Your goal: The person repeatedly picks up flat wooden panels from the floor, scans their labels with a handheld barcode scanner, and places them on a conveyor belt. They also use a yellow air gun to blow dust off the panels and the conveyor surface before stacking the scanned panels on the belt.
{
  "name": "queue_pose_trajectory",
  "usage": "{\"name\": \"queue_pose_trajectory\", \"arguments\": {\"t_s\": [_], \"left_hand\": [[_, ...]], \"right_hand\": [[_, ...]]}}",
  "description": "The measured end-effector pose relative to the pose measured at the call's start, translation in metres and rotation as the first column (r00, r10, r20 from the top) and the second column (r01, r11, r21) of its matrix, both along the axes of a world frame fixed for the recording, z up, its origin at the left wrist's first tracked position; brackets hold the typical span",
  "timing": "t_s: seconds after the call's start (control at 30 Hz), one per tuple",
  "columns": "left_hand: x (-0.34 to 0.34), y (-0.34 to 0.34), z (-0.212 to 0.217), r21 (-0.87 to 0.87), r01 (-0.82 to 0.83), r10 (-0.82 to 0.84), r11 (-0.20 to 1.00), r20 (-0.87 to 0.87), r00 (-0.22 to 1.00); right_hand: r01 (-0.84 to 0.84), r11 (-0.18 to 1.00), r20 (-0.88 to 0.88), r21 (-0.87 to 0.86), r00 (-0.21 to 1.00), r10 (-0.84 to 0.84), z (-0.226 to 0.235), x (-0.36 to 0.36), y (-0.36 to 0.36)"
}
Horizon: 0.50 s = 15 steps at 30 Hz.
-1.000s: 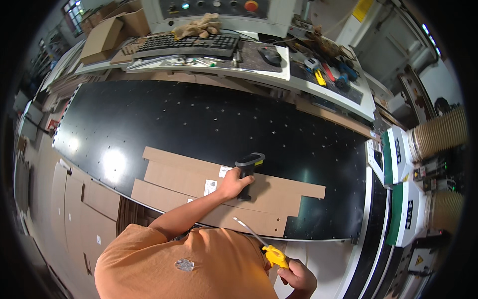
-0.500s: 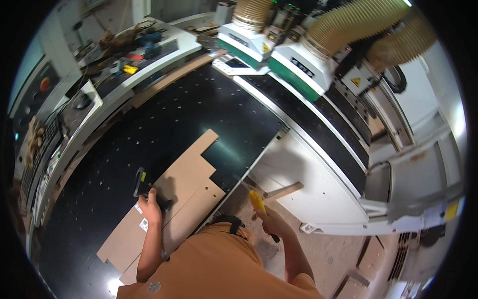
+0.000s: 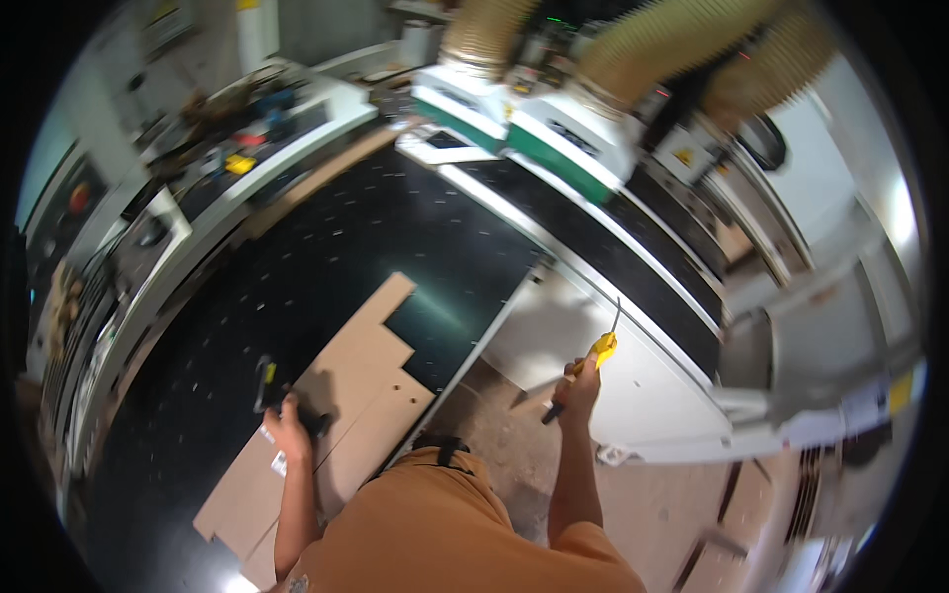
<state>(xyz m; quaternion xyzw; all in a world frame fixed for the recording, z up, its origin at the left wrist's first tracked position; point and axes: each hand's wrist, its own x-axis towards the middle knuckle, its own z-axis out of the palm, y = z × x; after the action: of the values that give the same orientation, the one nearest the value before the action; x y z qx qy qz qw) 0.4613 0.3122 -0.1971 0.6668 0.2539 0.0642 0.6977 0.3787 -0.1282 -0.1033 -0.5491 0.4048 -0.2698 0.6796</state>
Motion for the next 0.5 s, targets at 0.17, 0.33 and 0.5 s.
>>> {"name": "queue_pose_trajectory", "arguments": {"t_s": [0.17, 0.33, 0.5], "left_hand": [[-0.001, 0.013, 0.010, 0.060, -0.023, 0.020, 0.998, 0.061, 0.998], [-0.008, 0.020, 0.023, 0.027, 0.017, -0.016, 1.000, -0.031, 0.999], [-0.028, 0.034, 0.040, 0.207, 0.069, -0.029, 0.976, -0.190, 0.981]], "right_hand": [[-0.729, 0.613, -0.328, 0.304, 0.524, 0.786, 0.045, 0.035, 0.068], [-0.950, 0.207, -0.330, 0.235, 0.122, 0.936, 0.080, 0.045, 0.108], [-0.960, -0.135, -0.429, 0.246, -0.232, 0.873, 0.104, 0.025, 0.136]]}}
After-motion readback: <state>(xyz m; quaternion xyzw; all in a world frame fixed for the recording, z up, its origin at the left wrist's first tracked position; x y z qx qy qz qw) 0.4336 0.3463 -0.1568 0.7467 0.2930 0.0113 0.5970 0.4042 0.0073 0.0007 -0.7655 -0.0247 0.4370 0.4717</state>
